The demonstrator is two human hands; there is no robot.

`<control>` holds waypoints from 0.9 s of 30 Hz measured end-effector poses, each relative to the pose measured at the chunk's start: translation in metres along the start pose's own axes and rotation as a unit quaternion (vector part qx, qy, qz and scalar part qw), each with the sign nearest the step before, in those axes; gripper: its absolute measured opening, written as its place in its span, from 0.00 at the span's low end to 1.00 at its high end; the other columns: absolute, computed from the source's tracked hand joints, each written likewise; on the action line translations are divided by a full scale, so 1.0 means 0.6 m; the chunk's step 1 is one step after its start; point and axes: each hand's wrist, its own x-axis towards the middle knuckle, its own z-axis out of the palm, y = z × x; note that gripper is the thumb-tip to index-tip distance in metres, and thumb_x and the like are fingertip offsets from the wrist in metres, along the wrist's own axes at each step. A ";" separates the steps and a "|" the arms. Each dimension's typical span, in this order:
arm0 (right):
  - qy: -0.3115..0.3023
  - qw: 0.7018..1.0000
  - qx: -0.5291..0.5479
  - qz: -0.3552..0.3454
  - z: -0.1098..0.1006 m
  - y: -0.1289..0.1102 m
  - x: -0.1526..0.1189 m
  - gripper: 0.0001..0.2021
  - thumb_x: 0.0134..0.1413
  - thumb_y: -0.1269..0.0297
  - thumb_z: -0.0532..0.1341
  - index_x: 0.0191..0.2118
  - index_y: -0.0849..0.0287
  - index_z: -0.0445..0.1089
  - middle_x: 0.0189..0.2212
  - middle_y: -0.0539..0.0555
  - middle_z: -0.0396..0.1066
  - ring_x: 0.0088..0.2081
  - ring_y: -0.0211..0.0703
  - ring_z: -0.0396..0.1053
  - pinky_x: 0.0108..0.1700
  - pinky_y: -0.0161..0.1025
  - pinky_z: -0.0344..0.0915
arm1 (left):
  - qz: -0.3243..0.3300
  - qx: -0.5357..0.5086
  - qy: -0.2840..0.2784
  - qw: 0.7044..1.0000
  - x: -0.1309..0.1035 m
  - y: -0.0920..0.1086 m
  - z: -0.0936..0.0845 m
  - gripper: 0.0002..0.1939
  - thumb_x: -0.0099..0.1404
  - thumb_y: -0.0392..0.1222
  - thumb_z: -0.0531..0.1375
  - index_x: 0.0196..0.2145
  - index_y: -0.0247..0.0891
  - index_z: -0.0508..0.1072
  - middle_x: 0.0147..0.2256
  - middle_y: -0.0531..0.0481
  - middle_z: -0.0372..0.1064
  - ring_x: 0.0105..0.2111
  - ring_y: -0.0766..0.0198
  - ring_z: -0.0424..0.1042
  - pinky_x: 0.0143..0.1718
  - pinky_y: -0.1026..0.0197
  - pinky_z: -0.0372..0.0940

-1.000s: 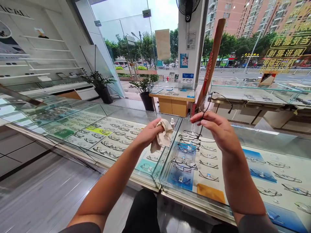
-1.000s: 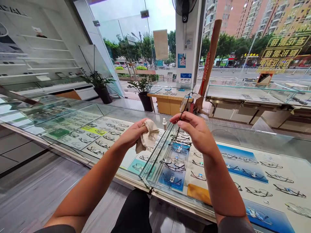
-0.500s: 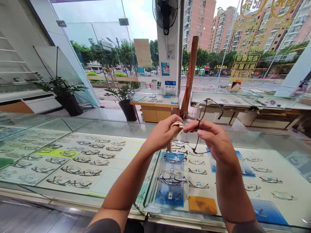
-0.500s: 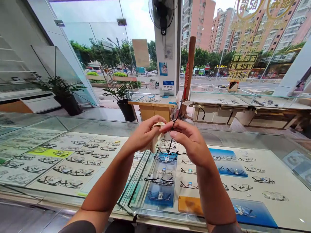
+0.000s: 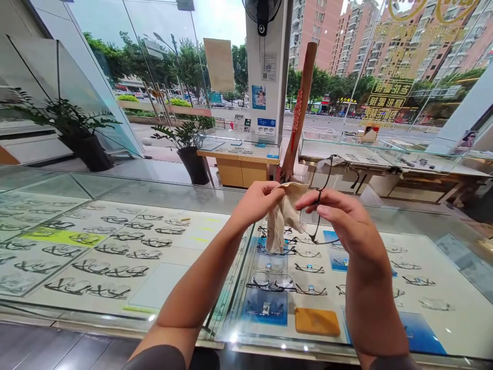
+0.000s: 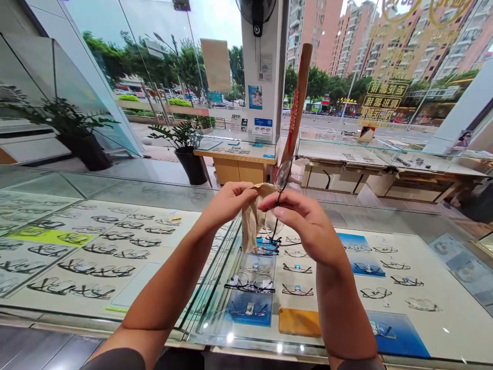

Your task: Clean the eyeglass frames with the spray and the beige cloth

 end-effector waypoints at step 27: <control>-0.049 0.993 -0.060 0.087 -0.001 0.043 0.037 0.14 0.68 0.55 0.63 0.38 0.55 0.84 0.39 0.55 0.83 0.44 0.46 0.76 0.54 0.46 0.69 | 0.095 -0.250 0.038 0.963 -0.009 0.012 0.031 0.20 0.65 0.56 0.71 0.33 0.38 0.70 0.30 0.55 0.64 0.30 0.68 0.61 0.33 0.65 0.59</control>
